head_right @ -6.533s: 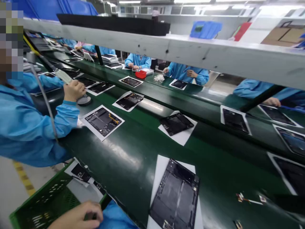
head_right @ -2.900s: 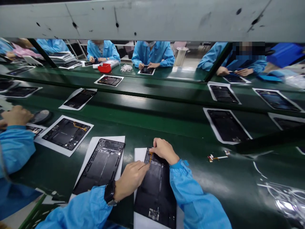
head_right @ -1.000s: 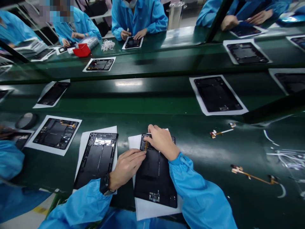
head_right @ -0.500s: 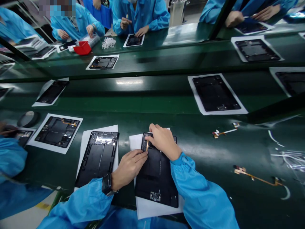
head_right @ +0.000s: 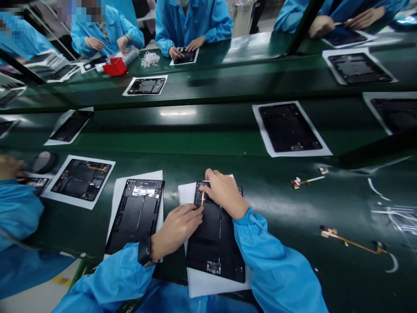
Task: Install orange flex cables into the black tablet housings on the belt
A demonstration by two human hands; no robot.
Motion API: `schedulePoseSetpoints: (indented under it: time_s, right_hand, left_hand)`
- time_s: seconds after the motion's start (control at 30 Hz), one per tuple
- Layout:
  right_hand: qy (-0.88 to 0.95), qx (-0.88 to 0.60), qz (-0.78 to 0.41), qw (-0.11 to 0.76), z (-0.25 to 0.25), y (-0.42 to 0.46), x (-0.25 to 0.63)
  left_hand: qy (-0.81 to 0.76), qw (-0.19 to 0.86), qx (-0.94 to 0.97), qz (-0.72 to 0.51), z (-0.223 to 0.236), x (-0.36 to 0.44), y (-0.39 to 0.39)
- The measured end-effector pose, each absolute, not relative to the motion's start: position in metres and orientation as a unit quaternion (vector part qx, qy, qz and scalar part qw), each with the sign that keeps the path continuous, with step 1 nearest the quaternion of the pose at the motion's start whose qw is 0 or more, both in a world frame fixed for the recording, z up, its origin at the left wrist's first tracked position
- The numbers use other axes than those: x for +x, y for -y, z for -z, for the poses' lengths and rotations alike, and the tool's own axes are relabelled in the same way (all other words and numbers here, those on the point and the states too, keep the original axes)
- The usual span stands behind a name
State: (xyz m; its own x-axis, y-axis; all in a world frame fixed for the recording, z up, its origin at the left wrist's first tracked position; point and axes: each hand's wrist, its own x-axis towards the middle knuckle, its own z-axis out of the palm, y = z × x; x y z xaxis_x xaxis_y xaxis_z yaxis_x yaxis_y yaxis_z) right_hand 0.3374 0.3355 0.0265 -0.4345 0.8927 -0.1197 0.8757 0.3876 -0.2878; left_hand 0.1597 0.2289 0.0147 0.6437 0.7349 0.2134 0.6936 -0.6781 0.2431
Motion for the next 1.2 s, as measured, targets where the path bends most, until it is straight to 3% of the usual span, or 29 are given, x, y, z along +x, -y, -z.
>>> schedulePoseSetpoints:
  time_s: [0.13, 0.3, 0.47, 0.77, 0.93, 1.2]
  right_hand:
    - [0.827, -0.534, -0.173, 0.037, -0.041, -0.333, 0.345]
    - [0.825, -0.487, -0.277, 0.072, -0.071, -0.326, 0.364]
    - [0.791, -0.534, -0.284, 0.093, -0.088, -0.301, 0.375]
    - [0.747, -0.55, -0.341, 0.152, -0.054, -0.23, 0.376]
    - [0.745, -0.558, -0.325, 0.167, -0.04, -0.221, 0.365]
    - [0.814, -0.517, -0.236, 0.117, -0.048, -0.221, 0.354]
  left_hand:
    - [-0.397, 0.154, 0.886, -0.184, -0.022, 0.152, -0.238]
    - [-0.39, 0.127, 0.901, -0.139, -0.025, 0.151, -0.241]
    - [-0.372, 0.121, 0.915, -0.1, -0.032, 0.149, -0.237]
    - [-0.368, 0.135, 0.913, -0.116, -0.031, 0.143, -0.234]
    - [-0.363, 0.142, 0.915, -0.102, -0.035, 0.141, -0.233]
    - [-0.348, 0.158, 0.92, -0.09, -0.037, 0.14, -0.232]
